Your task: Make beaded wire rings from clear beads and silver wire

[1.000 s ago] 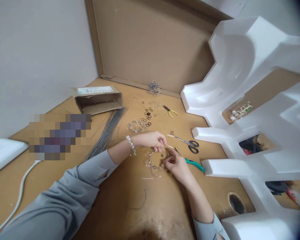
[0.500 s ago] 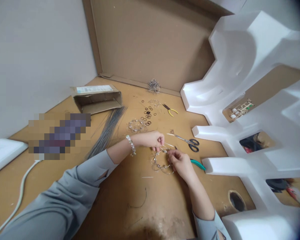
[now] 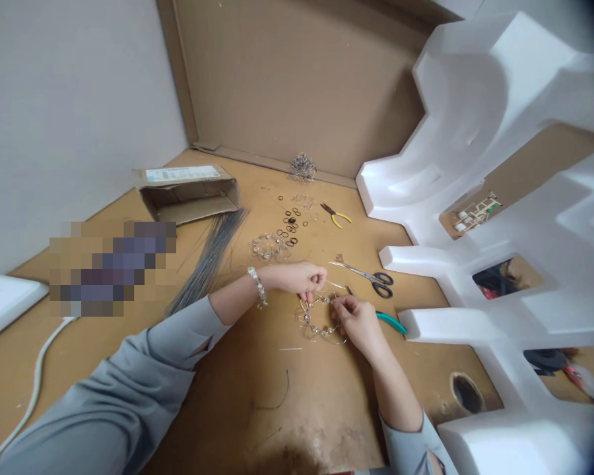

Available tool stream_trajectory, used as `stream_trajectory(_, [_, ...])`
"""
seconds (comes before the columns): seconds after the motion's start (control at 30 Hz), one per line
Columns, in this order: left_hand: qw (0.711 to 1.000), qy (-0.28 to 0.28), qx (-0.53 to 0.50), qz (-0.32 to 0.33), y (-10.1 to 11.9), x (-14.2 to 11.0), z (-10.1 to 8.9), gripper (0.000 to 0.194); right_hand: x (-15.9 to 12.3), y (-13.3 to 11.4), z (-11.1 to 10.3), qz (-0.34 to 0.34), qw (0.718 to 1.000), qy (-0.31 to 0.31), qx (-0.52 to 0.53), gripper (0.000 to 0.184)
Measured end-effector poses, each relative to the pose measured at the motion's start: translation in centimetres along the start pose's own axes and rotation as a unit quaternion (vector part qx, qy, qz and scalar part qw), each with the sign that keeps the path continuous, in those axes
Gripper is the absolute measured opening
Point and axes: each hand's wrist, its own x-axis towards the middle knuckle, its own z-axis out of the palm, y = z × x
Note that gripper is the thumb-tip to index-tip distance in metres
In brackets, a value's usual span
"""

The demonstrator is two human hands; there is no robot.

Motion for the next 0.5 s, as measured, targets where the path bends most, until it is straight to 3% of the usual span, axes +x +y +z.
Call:
stream_trajectory(0.17, [0.999, 0.011, 0.05, 0.018, 0.4, -0.1, 0.2, 0.005, 0.0, 0.1, -0.4, -0.02, 0.999, -0.026, 0.029, 0.025])
stream_trajectory(0.3, [0.99, 0.049, 0.131, 0.032, 1.0, -0.3, 0.6, 0.015, 0.1, 0.6, -0.6, -0.059, 0.996, -0.025, 0.056, 0.041])
stream_trajectory(0.37, [0.976, 0.085, 0.195, 0.053, 1.4, -0.4, 1.0, 0.017, 0.2, 0.8, -0.7, -0.06, 0.997, -0.013, 0.054, 0.044])
stream_trajectory(0.5, [0.919, 0.161, 0.343, 0.108, 1.8, -0.3, 2.3, 0.018, 0.3, 0.8, -0.7, -0.054, 0.996, -0.015, 0.066, 0.044])
